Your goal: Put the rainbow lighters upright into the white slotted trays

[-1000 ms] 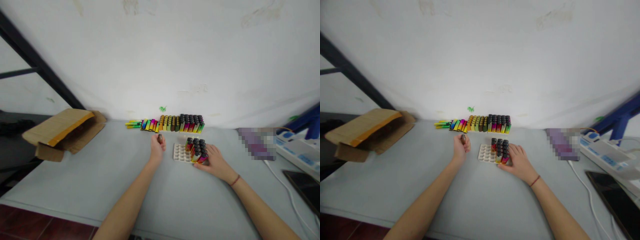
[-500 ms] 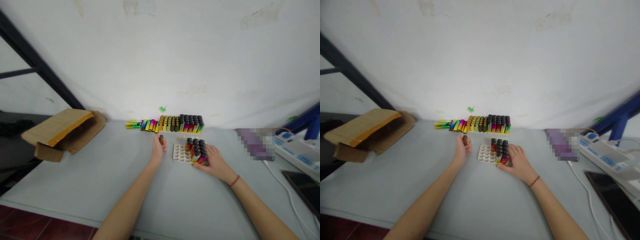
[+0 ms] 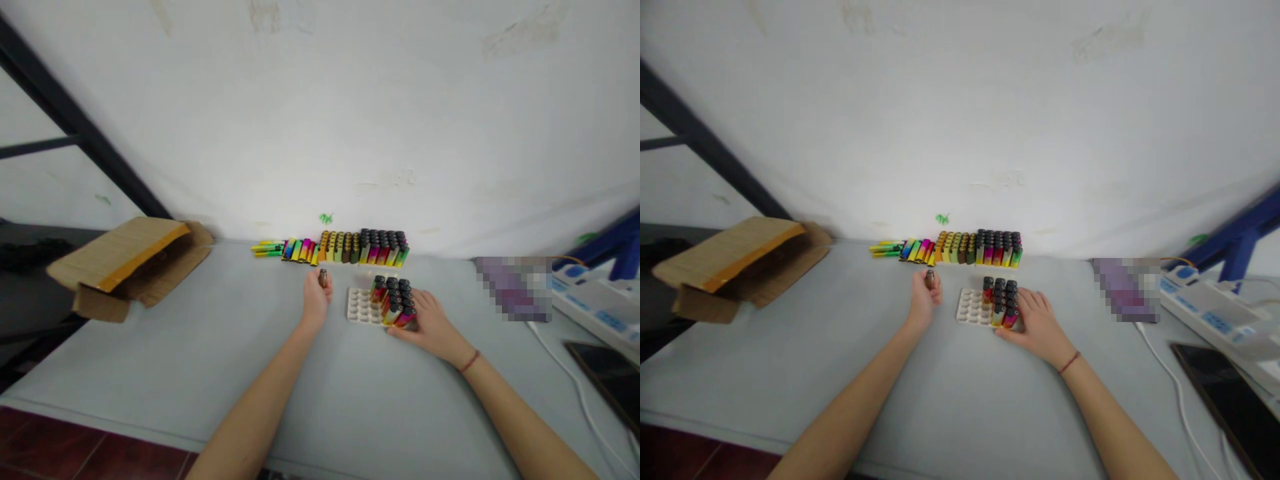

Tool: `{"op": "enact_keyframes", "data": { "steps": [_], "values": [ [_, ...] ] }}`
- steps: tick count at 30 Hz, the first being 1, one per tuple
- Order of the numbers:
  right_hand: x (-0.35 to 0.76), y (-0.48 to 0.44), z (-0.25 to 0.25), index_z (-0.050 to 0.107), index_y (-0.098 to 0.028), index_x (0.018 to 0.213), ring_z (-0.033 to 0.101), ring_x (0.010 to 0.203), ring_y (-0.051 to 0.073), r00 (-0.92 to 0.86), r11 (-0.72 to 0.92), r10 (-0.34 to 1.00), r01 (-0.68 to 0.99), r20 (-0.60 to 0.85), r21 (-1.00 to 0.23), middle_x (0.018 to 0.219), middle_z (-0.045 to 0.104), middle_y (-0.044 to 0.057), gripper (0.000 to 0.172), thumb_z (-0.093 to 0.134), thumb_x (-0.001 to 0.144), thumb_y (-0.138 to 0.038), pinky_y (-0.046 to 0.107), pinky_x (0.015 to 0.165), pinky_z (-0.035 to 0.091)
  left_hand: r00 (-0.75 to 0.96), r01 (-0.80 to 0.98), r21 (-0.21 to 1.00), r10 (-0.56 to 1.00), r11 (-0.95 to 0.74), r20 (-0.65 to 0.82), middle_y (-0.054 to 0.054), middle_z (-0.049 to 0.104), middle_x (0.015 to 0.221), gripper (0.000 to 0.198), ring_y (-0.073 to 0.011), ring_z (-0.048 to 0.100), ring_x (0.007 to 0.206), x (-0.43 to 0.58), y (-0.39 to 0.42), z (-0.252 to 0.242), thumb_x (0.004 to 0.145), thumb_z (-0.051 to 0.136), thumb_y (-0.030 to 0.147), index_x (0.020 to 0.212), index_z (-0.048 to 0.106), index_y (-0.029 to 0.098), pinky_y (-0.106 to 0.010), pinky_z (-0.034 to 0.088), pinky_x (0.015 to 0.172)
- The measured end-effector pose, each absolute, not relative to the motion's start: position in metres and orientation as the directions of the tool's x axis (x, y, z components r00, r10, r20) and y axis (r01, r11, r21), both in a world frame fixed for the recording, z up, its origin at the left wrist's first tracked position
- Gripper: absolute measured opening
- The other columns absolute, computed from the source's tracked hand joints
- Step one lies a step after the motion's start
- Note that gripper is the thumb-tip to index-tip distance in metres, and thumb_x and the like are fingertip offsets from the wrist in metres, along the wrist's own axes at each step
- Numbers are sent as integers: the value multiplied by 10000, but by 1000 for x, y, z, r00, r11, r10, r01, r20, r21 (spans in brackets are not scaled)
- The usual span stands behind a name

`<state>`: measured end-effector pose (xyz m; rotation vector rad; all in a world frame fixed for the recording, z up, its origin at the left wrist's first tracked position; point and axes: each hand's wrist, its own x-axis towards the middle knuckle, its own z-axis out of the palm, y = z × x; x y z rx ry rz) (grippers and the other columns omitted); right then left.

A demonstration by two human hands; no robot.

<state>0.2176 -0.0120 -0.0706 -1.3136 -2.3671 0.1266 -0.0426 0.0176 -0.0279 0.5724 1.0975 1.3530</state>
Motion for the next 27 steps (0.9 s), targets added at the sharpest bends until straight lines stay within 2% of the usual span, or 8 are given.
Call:
{"op": "enact_keyframes", "data": {
  "steps": [3, 6, 8, 11, 14, 16, 21, 27],
  "values": [
    [218, -12, -71, 489, -182, 1371, 505, 1244, 368, -464, 552, 825, 783, 323, -285, 1332, 581, 190, 770, 567, 820, -714, 576, 1062, 365, -232, -373, 919, 947, 126, -224, 74, 256, 417, 481, -73, 216, 362, -40, 16, -30, 900, 422, 528, 542, 375, 210, -200, 144, 383],
    [218, -12, -71, 487, -183, 1371, 509, 1237, 366, -463, 553, 824, 781, 327, -289, 1334, 577, 190, 768, 565, 822, -715, 572, 1063, 363, -202, -258, 966, 977, 10, -64, 59, 359, 462, 392, -86, 312, 416, -38, 9, -32, 891, 479, 489, 631, 490, 196, -206, 236, 425],
    [217, -12, -70, 494, -174, 1360, 509, 1235, 366, -463, 553, 824, 782, 326, -287, 1329, 578, 194, 766, 570, 821, -712, 569, 1061, 366, -108, -191, 975, 989, -117, 98, 58, 440, 518, 235, -102, 384, 474, -37, 3, -33, 859, 570, 432, 834, 577, 198, -214, 317, 491],
    [217, -12, -69, 509, -170, 1339, 514, 1227, 365, -462, 552, 825, 783, 325, -288, 1313, 585, 194, 745, 581, 821, -701, 560, 1056, 372, 108, -89, 966, 961, -244, 253, 34, 562, 628, 283, -143, 510, 584, -35, -7, -30, 862, 603, 396, 1082, 564, 222, -263, 424, 634],
    [217, -12, -67, 516, -182, 1331, 521, 1211, 359, -469, 563, 818, 771, 332, -297, 1311, 586, 185, 720, 581, 827, -692, 549, 1049, 380, 228, 51, 934, 915, -354, 334, -50, 654, 828, 239, -200, 606, 805, -31, -12, -23, 882, 588, 411, 1001, 635, 209, -323, 461, 821],
    [216, -12, -66, 517, -180, 1331, 522, 1207, 358, -470, 564, 818, 771, 331, -298, 1314, 583, 184, 720, 581, 826, -690, 547, 1042, 387, 240, 130, 888, 883, -442, 404, -89, 657, 954, 238, -229, 603, 939, -28, -12, -18, 875, 603, 410, 958, 686, 203, -338, 451, 900],
    [216, -12, -67, 507, -168, 1343, 505, 1236, 371, -461, 548, 828, 785, 320, -289, 1329, 575, 196, 734, 596, 820, -675, 565, 1056, 370, 277, 265, 808, 844, -526, 458, -92, 678, 940, 269, -202, 609, 848, -26, -8, -21, 923, 544, 375, 1056, 701, 203, -311, 482, 793],
    [216, -12, -68, 506, -161, 1356, 512, 1228, 373, -462, 546, 830, 786, 312, -290, 1334, 578, 199, 754, 600, 813, -676, 578, 1048, 373, 368, 342, 719, 790, -605, 489, -89, 727, 1040, 237, -221, 648, 975, -28, -2, -32, 928, 556, 331, 1068, 698, 204, -355, 478, 918]
  ]
}}
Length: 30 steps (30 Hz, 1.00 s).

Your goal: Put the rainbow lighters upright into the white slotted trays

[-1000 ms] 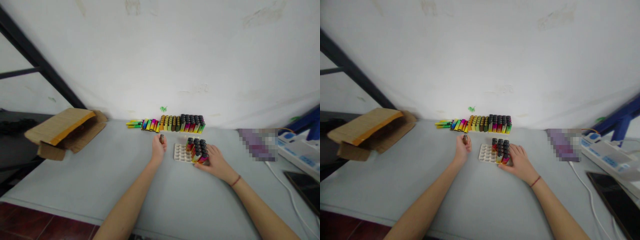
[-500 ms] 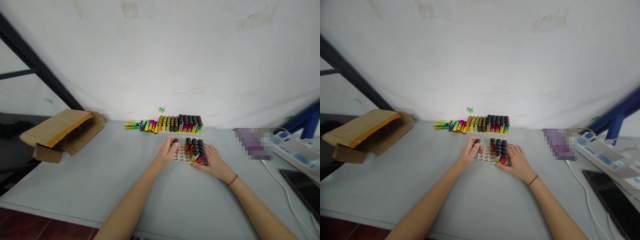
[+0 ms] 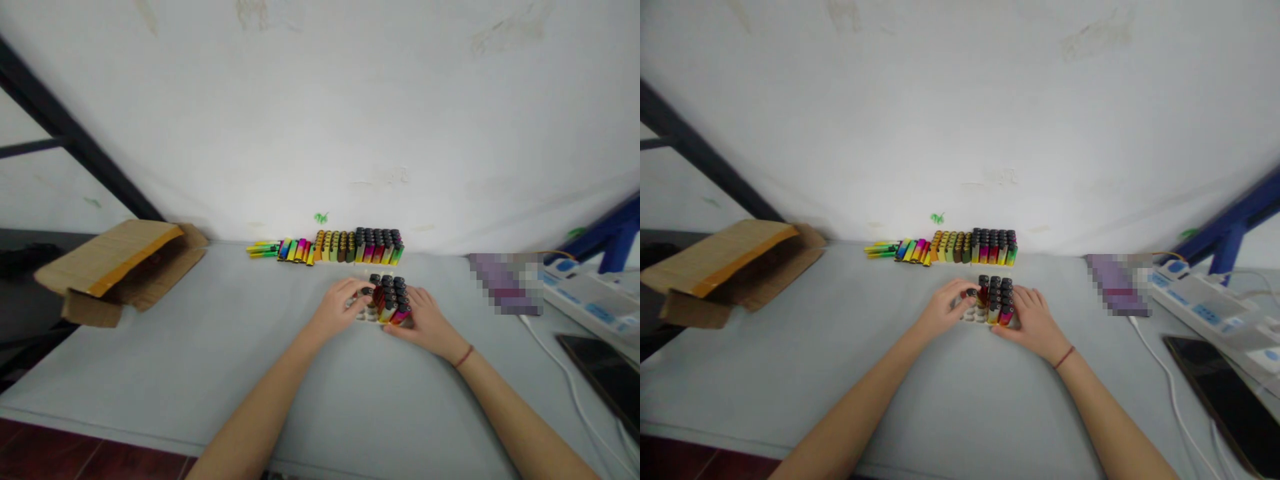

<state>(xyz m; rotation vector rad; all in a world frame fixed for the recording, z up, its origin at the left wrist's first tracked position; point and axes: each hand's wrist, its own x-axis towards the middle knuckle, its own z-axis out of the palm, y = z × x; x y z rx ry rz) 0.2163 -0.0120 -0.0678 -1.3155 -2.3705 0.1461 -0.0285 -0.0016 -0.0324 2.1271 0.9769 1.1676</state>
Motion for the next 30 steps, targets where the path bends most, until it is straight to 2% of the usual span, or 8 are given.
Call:
{"op": "enact_keyframes", "data": {
  "steps": [4, 8, 12, 16, 21, 25, 28, 30],
  "values": [
    [216, -12, -67, 508, -170, 1356, 513, 1227, 375, -458, 547, 829, 785, 322, -291, 1335, 577, 199, 736, 598, 820, -666, 576, 1041, 377, 415, 413, 666, 779, -621, 469, -77, 734, 1050, 257, -209, 660, 970, -30, 1, -38, 937, 552, 336, 1121, 674, 204, -367, 484, 943],
    [215, -13, -66, 510, -156, 1337, 518, 1213, 368, -457, 548, 828, 783, 326, -294, 1316, 586, 200, 734, 603, 820, -668, 559, 1047, 376, 364, 482, 657, 814, -580, 451, -61, 730, 1096, 280, -185, 673, 899, -30, 1, -42, 932, 562, 373, 1153, 640, 221, -368, 507, 931],
    [215, -13, -65, 508, -147, 1332, 516, 1211, 362, -464, 554, 824, 781, 325, -289, 1311, 587, 197, 736, 595, 825, -673, 550, 1049, 376, 384, 477, 605, 770, -638, 509, -60, 734, 1060, 228, -194, 672, 982, -30, 1, -41, 937, 563, 367, 1077, 663, 218, -354, 502, 950],
    [215, -12, -65, 513, -158, 1334, 515, 1217, 357, -469, 558, 821, 779, 324, -287, 1325, 581, 191, 722, 587, 831, -670, 543, 1046, 379, 422, 479, 548, 727, -686, 542, -72, 727, 1040, 256, -190, 667, 974, -31, 0, -37, 952, 535, 344, 1119, 674, 210, -334, 504, 917],
    [214, -13, -64, 513, -160, 1340, 518, 1213, 361, -461, 551, 826, 782, 325, -292, 1326, 584, 195, 726, 594, 825, -666, 555, 1043, 379, 473, 556, 457, 716, -694, 513, -64, 728, 1047, 292, -202, 659, 1002, -36, -1, -31, 958, 508, 343, 1171, 678, 237, -366, 460, 916],
    [214, -13, -64, 513, -154, 1338, 518, 1216, 367, -458, 547, 828, 786, 324, -288, 1317, 588, 199, 728, 602, 822, -659, 563, 1045, 379, 490, 572, 437, 716, -695, 497, -61, 723, 1082, 316, -197, 650, 1024, -35, -4, -28, 983, 448, 343, 1182, 673, 247, -356, 446, 907],
    [215, -13, -66, 512, -162, 1343, 520, 1220, 367, -456, 546, 828, 788, 326, -283, 1319, 587, 197, 733, 605, 817, -664, 566, 1046, 382, 468, 561, 440, 707, -701, 530, -72, 718, 1083, 347, -196, 645, 1018, -37, -2, -29, 982, 440, 340, 1254, 619, 220, -343, 458, 910],
    [216, -12, -67, 520, -158, 1333, 519, 1224, 366, -466, 553, 824, 784, 323, -280, 1316, 589, 201, 736, 602, 816, -675, 569, 1051, 378, 386, 600, 449, 731, -662, 562, -76, 716, 1050, 366, -197, 641, 1013, -45, 5, -32, 977, 443, 324, 1291, 582, 195, -341, 463, 926]
  ]
}}
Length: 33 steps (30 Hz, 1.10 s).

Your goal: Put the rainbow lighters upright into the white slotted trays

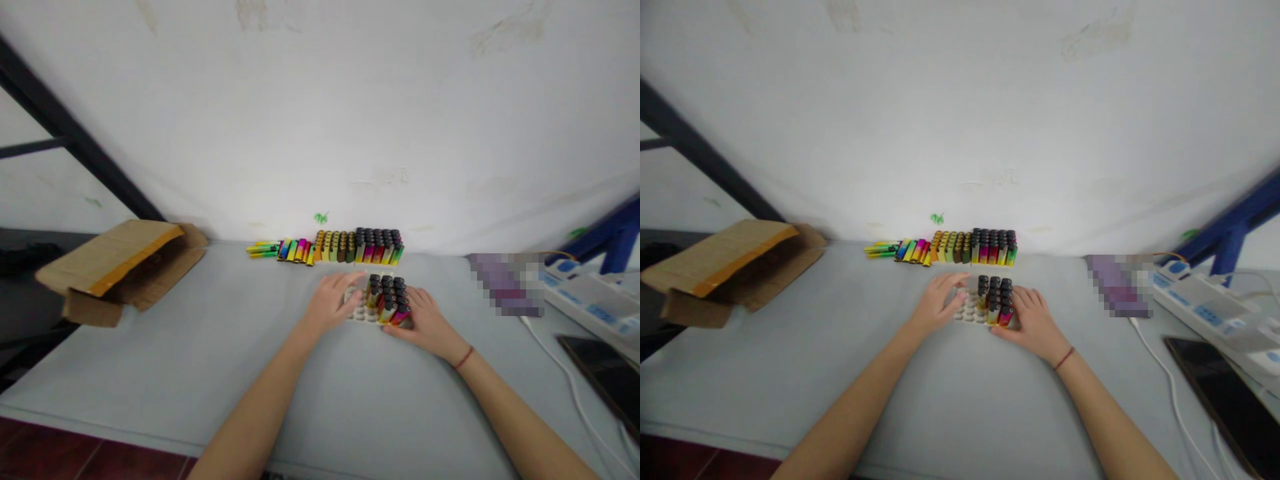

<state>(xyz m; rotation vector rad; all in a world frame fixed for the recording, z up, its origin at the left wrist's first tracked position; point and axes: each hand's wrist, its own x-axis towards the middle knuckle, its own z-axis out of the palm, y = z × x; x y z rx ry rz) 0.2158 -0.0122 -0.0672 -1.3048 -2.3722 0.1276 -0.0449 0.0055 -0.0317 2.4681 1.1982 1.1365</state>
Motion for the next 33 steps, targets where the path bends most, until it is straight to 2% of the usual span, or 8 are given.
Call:
{"op": "enact_keyframes", "data": {
  "steps": [2, 5, 8, 9, 13, 17, 23, 33],
  "values": [
    [216, -12, -68, 526, -153, 1324, 516, 1229, 367, -475, 560, 820, 780, 319, -278, 1313, 590, 206, 736, 594, 819, -684, 574, 1056, 375, 219, 698, 463, 778, -546, 588, -88, 706, 1046, 352, -209, 631, 1037, -63, 18, -35, 974, 426, 280, 1271, 586, 179, -359, 455, 965],
    [217, -12, -68, 531, -164, 1322, 513, 1231, 372, -470, 557, 821, 783, 322, -277, 1311, 594, 202, 724, 589, 822, -684, 584, 1053, 376, -105, 839, 489, 812, -237, 574, -136, 668, 1155, 341, -251, 584, 1147, -107, 41, -39, 941, 390, 173, 1183, 628, 151, -408, 414, 1045],
    [216, -13, -67, 535, -162, 1314, 516, 1222, 374, -461, 548, 828, 788, 319, -281, 1312, 591, 200, 715, 592, 821, -677, 583, 1051, 381, -382, 856, 502, 804, 122, 456, -216, 600, 1262, 435, -303, 519, 1244, -155, 62, -42, 876, 387, 84, 1270, 571, 63, -456, 386, 1076],
    [216, -13, -67, 536, -156, 1308, 516, 1219, 374, -460, 545, 830, 789, 315, -283, 1314, 588, 202, 714, 592, 822, -676, 580, 1053, 381, -409, 859, 478, 807, 183, 427, -240, 562, 1317, 468, -315, 487, 1285, -168, 68, -43, 876, 389, 86, 1318, 533, 42, -464, 367, 1096],
    [215, -13, -66, 532, -135, 1298, 513, 1222, 374, -456, 540, 834, 790, 311, -290, 1316, 582, 214, 728, 603, 814, -674, 582, 1063, 372, -258, 946, 275, 914, 173, 312, -206, 393, 1532, 508, -338, 342, 1409, -199, 86, -39, 917, 424, 176, 1416, 459, 88, -483, 301, 1147],
    [214, -13, -66, 520, -142, 1315, 508, 1233, 371, -453, 543, 832, 785, 322, -299, 1321, 579, 216, 736, 616, 808, -667, 591, 1074, 357, -110, 981, 183, 969, 70, 219, -125, 489, 1485, 469, -298, 399, 1353, -206, 92, -32, 944, 418, 213, 1404, 484, 154, -484, 313, 1126],
    [214, -13, -66, 515, -164, 1336, 511, 1227, 375, -448, 544, 830, 782, 333, -303, 1318, 584, 208, 735, 596, 814, -675, 607, 1061, 362, -188, 981, 98, 954, 170, 233, -168, 564, 1327, 438, -360, 470, 1212, -195, 78, -28, 947, 433, 334, 1348, 561, 212, -506, 383, 999],
    [214, -13, -67, 523, -136, 1320, 522, 1203, 371, -449, 540, 833, 788, 325, -295, 1302, 590, 205, 756, 579, 816, -697, 567, 1047, 381, -321, 938, -42, 906, 345, 274, -245, 582, 1123, 475, -389, 559, 1036, -147, 5, -32, 973, 357, 391, 1264, 601, 105, -445, 463, 797]
  ]
}}
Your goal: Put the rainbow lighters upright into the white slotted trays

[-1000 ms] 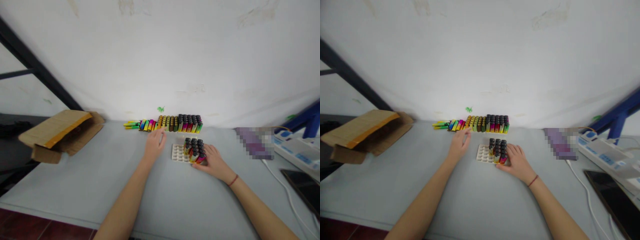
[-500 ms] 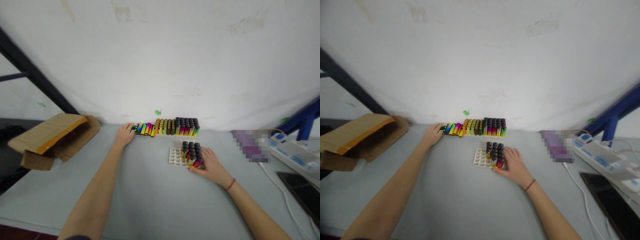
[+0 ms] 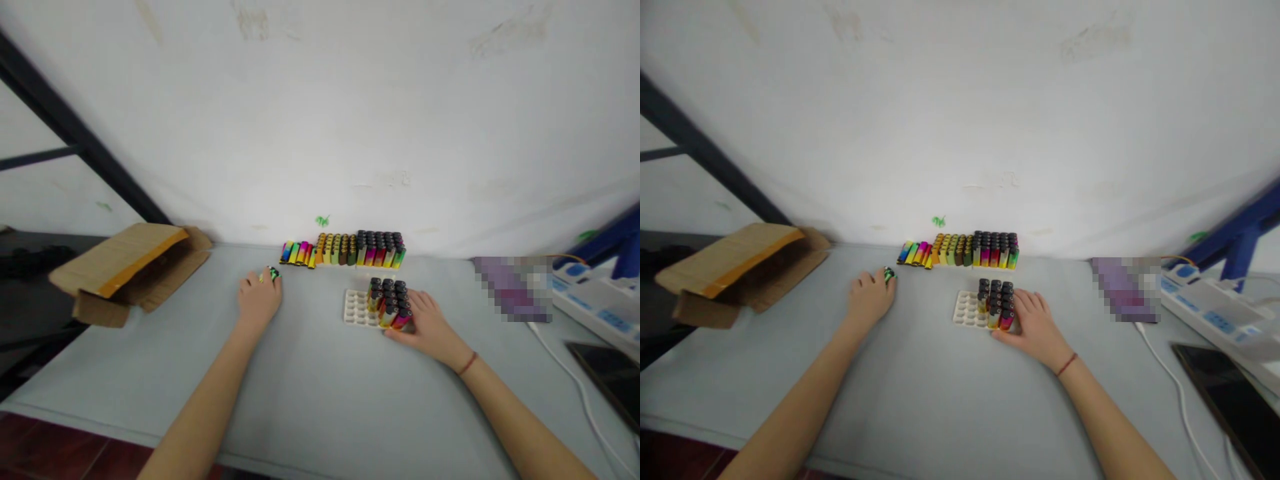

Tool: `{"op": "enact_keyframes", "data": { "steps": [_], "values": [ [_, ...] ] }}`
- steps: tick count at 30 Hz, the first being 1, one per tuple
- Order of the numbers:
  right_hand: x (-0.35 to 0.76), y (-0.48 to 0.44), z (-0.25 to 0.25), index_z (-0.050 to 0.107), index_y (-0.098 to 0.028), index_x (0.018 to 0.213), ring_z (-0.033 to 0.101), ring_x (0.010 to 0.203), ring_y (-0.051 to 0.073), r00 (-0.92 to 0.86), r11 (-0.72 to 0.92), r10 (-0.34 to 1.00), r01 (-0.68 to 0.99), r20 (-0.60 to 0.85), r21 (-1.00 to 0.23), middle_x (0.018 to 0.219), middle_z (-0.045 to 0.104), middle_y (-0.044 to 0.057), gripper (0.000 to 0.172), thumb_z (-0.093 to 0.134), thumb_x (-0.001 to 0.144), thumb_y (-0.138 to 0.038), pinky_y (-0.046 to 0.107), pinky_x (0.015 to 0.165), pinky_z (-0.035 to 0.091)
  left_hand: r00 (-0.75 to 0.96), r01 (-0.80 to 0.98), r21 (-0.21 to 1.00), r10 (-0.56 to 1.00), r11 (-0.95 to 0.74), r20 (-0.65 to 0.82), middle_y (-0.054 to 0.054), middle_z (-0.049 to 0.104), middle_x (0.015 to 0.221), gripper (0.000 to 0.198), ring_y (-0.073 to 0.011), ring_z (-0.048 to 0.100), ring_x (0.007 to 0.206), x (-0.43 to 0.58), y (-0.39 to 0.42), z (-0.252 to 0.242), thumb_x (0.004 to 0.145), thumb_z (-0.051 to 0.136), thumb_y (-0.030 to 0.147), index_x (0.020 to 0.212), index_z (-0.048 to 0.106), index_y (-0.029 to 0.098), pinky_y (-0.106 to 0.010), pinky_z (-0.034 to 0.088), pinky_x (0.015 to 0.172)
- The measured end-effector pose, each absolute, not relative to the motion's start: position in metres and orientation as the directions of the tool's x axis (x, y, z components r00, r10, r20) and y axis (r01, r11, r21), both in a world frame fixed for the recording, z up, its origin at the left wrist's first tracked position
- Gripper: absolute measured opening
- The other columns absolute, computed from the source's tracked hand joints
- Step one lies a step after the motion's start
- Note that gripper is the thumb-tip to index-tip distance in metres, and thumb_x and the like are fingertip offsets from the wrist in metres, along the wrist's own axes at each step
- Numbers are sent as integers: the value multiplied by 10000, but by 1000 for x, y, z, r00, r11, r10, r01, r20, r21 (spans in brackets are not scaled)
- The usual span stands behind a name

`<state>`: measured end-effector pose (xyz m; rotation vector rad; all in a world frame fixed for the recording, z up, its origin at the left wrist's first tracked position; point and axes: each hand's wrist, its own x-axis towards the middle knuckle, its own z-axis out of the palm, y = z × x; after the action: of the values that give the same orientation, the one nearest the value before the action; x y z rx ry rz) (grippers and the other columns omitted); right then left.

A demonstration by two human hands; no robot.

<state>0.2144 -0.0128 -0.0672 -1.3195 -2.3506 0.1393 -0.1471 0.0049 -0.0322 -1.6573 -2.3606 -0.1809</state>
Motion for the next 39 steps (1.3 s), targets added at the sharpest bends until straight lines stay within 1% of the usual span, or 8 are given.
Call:
{"op": "enact_keyframes", "data": {
  "steps": [11, 16, 19, 23, 26, 31, 34, 39],
  "values": [
    [215, -12, -68, 526, -172, 1329, 530, 1189, 379, -450, 544, 829, 785, 331, -295, 1289, 598, 202, 731, 583, 817, -690, 581, 1031, 382, -249, 968, 64, 913, 242, 323, -186, 608, 1125, 458, -352, 563, 1021, -93, 13, -39, 984, 340, 410, 1318, 580, 209, -432, 451, 786],
    [215, -13, -67, 519, -184, 1346, 525, 1198, 379, -452, 545, 828, 788, 331, -287, 1303, 594, 197, 735, 591, 812, -685, 584, 1026, 385, -311, 947, 201, 880, 252, 360, -191, 595, 1255, 388, -341, 537, 1111, -93, 12, -38, 990, 349, 377, 1185, 620, 180, -464, 425, 877],
    [215, -13, -67, 523, -171, 1335, 515, 1216, 374, -455, 545, 829, 787, 325, -290, 1309, 590, 198, 735, 584, 817, -689, 579, 1039, 378, -324, 914, 366, 859, 176, 396, -193, 620, 1234, 346, -327, 540, 1150, -95, 12, -30, 991, 348, 328, 1172, 587, 153, -469, 410, 931],
    [215, -12, -67, 526, -166, 1325, 511, 1225, 373, -459, 549, 828, 780, 323, -300, 1305, 590, 200, 734, 585, 817, -693, 581, 1048, 370, -238, 638, 763, 915, -106, 326, -72, 657, 921, 287, -186, 627, 785, -80, 18, -18, 997, 344, 351, 1180, 485, 182, -329, 470, 761],
    [215, -13, -67, 524, -169, 1326, 516, 1218, 374, -453, 544, 831, 784, 323, -300, 1305, 590, 199, 736, 591, 814, -693, 583, 1048, 371, -164, 224, 957, 960, -186, 225, 44, 536, 728, 240, -100, 481, 510, -58, 21, -17, 973, 386, 413, 1109, 433, 220, -232, 401, 528],
    [215, -13, -66, 509, -175, 1347, 515, 1225, 373, -464, 552, 827, 779, 318, -298, 1317, 585, 199, 742, 590, 818, -689, 587, 1048, 369, -166, -262, 965, 985, -7, -38, 87, 441, 606, 299, -71, 351, 413, -38, 20, -27, 897, 435, 524, 920, 424, 226, -187, 279, 416],
    [216, -13, -67, 502, -184, 1357, 513, 1228, 376, -463, 552, 826, 779, 322, -296, 1319, 585, 197, 749, 581, 820, -699, 590, 1047, 367, -131, -314, 946, 983, 81, -127, 68, 420, 559, 443, -72, 349, 408, -41, 17, -33, 883, 369, 609, 814, 500, 192, -199, 278, 417],
    [216, -14, -69, 503, -177, 1345, 506, 1231, 382, -453, 545, 830, 783, 325, -301, 1321, 578, 197, 751, 568, 822, -713, 586, 1055, 365, -174, -250, 968, 982, 24, -69, 28, 459, 506, 492, -92, 428, 449, -43, 15, -38, 885, 364, 607, 645, 484, 194, -211, 346, 468]
  ]
}}
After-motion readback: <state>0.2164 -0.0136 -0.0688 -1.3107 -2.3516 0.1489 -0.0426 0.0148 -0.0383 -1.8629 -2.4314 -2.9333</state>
